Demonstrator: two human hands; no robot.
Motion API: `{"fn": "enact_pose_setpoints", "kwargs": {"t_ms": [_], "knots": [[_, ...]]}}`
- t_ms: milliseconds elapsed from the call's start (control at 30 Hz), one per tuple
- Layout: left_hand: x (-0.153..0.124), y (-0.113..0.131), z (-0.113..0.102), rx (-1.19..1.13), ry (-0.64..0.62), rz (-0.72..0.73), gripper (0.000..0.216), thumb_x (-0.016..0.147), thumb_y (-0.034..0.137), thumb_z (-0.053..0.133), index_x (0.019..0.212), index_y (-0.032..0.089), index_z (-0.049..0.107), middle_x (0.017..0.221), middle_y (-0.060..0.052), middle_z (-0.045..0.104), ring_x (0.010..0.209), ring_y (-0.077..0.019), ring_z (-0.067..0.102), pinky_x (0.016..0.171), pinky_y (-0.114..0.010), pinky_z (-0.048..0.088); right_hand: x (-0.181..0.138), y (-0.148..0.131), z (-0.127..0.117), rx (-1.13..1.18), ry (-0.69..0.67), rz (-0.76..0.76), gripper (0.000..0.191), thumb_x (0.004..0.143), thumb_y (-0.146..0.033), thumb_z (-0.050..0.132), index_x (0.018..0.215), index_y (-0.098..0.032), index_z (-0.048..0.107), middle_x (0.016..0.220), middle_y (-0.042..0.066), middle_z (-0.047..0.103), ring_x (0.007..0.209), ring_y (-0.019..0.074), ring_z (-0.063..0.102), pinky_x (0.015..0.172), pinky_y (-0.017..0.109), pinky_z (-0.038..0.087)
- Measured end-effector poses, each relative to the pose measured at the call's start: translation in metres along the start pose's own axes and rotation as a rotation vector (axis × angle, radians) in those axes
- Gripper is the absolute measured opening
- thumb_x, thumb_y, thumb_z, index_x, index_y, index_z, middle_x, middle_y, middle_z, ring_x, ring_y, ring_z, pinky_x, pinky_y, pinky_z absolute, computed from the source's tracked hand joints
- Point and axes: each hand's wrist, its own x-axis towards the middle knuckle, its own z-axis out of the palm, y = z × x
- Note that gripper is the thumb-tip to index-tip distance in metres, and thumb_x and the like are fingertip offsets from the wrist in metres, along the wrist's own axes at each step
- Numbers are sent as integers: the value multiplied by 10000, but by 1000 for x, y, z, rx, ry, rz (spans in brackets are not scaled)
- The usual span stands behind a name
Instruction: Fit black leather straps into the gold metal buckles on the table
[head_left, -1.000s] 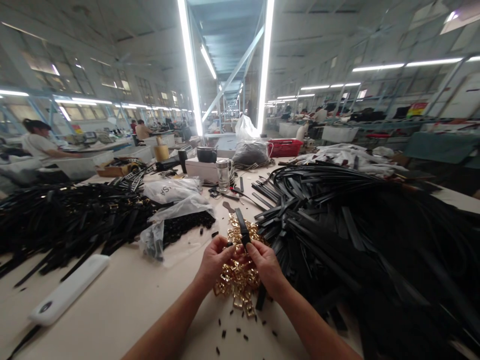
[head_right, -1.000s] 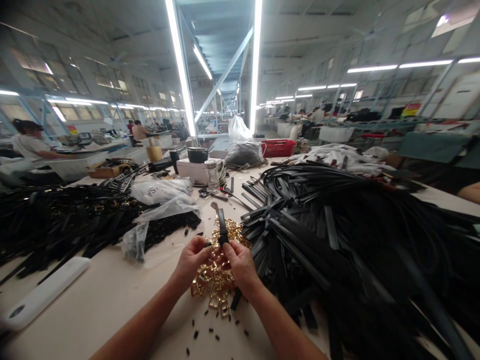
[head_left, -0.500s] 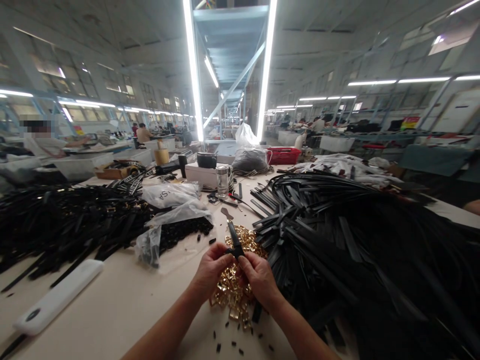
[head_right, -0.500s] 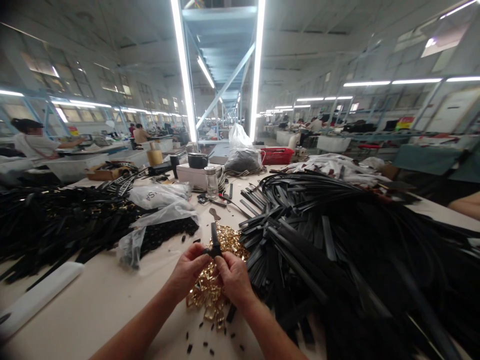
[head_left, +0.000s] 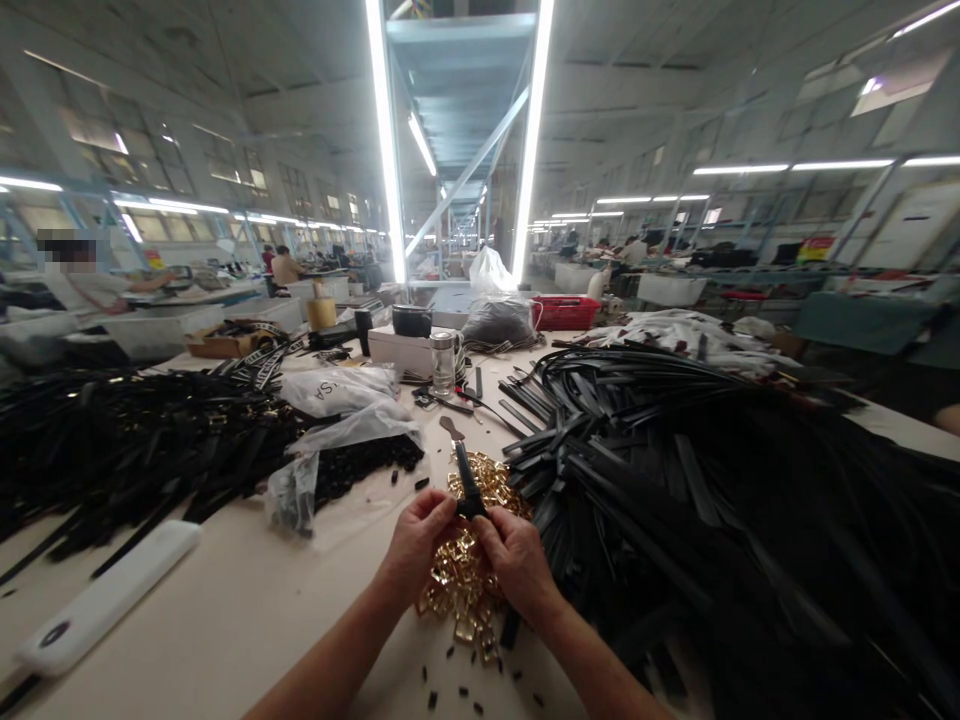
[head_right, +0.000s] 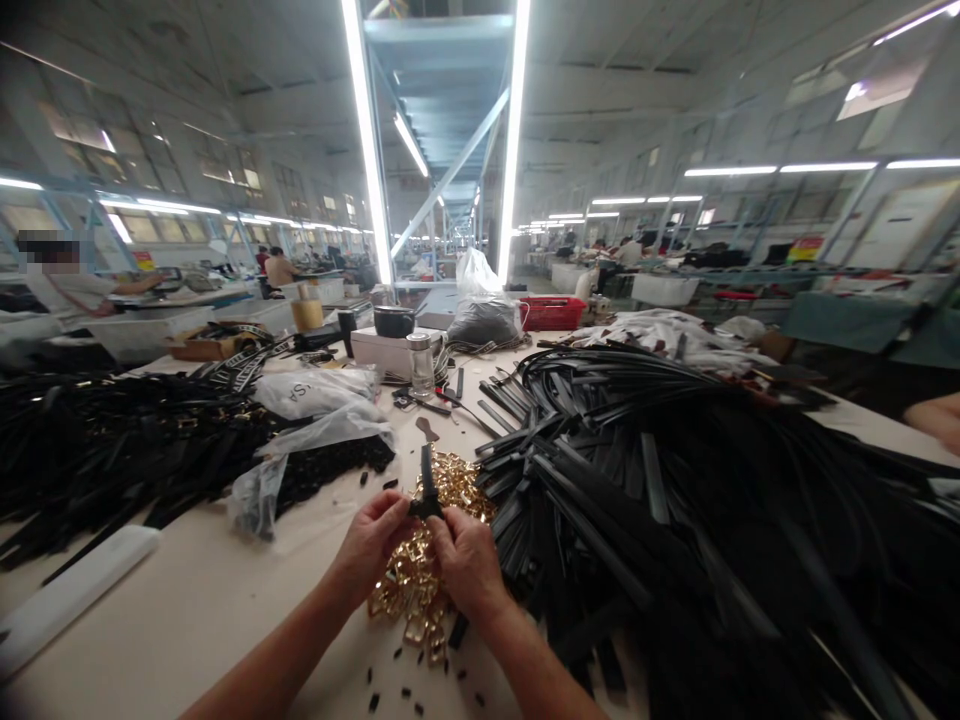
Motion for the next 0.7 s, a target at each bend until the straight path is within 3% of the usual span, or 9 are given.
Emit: {"fn": "enact_pose_setpoints", "kwargs": {"t_ms": [200,367,500,700], "knots": [[-2,7,-1,-74,-18,-109,325,610,359,813,720,131,608,649,3,630,535,-73,573,505,-168,438,0,0,0,36,-15,20,345,900,-454,463,765,-174,612,596,2,622,479,121,546,467,215,399],[-2,9,-1,-39,-73,-129,269,609,265,821,717,140,609,640,12,629,531,-62,567,500,-155,420,0,0,0,99,-31,59,348,888,-474,474,795,-169,613,582,-3,604,459,118,527,435,210,391],[0,8,-2,1,-90,-134,307,619,254,809,862,141,659,791,-46,691,639,-121,632,569,-205,463,1,-1,-1,82,-37,40,336,892,-448,471,781,-164,613,571,-6,588,465,110,512,444,205,381],[1,8,-5,70,-66,-68,293,603,264,801,835,129,684,767,-56,703,634,-130,617,621,-241,469,2,-3,-2,97,-119,64,303,883,-409,476,760,-162,602,564,-13,577,470,105,498,456,200,372]]}}
